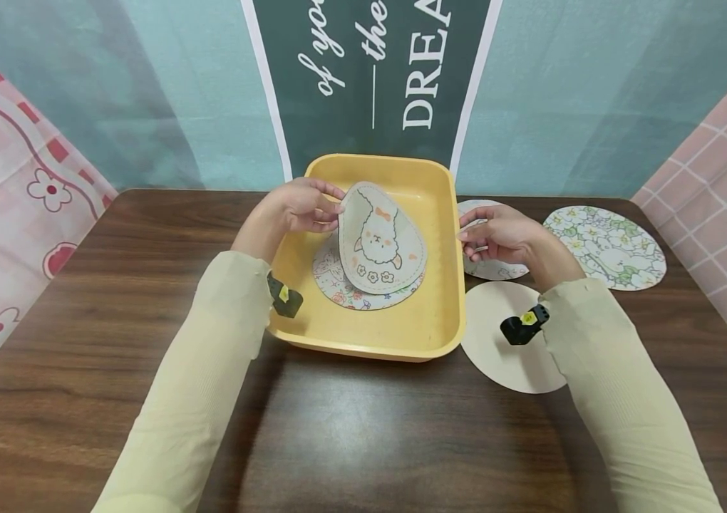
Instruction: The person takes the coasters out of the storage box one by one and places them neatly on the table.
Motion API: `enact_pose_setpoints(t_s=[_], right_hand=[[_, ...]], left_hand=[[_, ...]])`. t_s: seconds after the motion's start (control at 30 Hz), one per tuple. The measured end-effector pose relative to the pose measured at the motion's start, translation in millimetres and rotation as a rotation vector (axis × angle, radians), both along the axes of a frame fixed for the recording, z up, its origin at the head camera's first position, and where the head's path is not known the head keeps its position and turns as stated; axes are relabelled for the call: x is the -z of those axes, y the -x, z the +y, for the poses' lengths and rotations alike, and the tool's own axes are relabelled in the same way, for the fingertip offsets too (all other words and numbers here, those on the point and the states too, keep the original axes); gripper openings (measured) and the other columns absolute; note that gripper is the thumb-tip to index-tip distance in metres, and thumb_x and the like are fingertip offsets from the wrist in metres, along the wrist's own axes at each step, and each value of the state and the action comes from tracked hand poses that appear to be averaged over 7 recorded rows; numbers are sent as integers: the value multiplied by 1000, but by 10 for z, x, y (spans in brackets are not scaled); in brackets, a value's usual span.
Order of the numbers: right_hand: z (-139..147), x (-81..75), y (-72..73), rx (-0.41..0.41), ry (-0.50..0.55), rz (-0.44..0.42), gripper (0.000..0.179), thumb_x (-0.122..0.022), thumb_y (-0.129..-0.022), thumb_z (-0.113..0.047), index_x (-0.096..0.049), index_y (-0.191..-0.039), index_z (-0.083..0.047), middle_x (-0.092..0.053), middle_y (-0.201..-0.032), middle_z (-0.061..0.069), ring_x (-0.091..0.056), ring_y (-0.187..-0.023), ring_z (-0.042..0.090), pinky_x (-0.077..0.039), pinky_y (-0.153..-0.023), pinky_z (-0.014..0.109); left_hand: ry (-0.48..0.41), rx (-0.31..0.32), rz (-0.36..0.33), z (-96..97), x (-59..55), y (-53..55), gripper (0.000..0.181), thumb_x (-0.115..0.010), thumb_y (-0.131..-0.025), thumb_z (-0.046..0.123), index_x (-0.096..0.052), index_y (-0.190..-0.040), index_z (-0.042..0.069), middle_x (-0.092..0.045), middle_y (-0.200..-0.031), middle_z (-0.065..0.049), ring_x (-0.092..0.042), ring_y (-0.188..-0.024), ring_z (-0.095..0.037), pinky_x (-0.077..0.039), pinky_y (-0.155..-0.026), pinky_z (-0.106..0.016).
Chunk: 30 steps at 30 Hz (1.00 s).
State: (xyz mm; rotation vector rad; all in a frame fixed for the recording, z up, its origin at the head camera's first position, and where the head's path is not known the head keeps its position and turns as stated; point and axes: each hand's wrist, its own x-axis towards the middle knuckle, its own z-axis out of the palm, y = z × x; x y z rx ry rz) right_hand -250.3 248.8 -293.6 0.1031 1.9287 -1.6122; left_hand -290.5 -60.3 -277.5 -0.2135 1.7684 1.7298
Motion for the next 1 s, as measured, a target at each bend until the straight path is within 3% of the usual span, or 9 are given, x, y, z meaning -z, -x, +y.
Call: enact_pose_setpoints(t_s=[0.3,0.57,1.0], right_hand=[[9,-15,5,-13,-5,-1,22,-54,-91,-2,-41,-108,-2,-59,-78,6,-54,-62,16,-51,-62,27],[12,-40,8,-24,-4,2,21,-54,-91,-3,-42,-108,-3,-60,-79,6,-55,-62,16,-51,-62,27],[10,-65,15,-21,-10,-8,22,-54,-91,-3,-41,-109,-3,-59,-79,6,-54,-63,16,-51,-62,27]], left_hand=[[17,29,-27,-17,23,5,24,-57,-87,0,-51,-110,6,-55,-94,-9,-54,-73,-17,-47,-66,-23],[34,25,-34,-39,22,20,23,-56,-88,-1,-51,-108,7,-54,-92,-8,-53,-69,-16,-48,-64,-23],[-8,4,-46,-42,-25,22,24,-55,-88,-3,-51,-109,6,-53,-93,-10,-53,-68,-17,-48,-58,-21]])
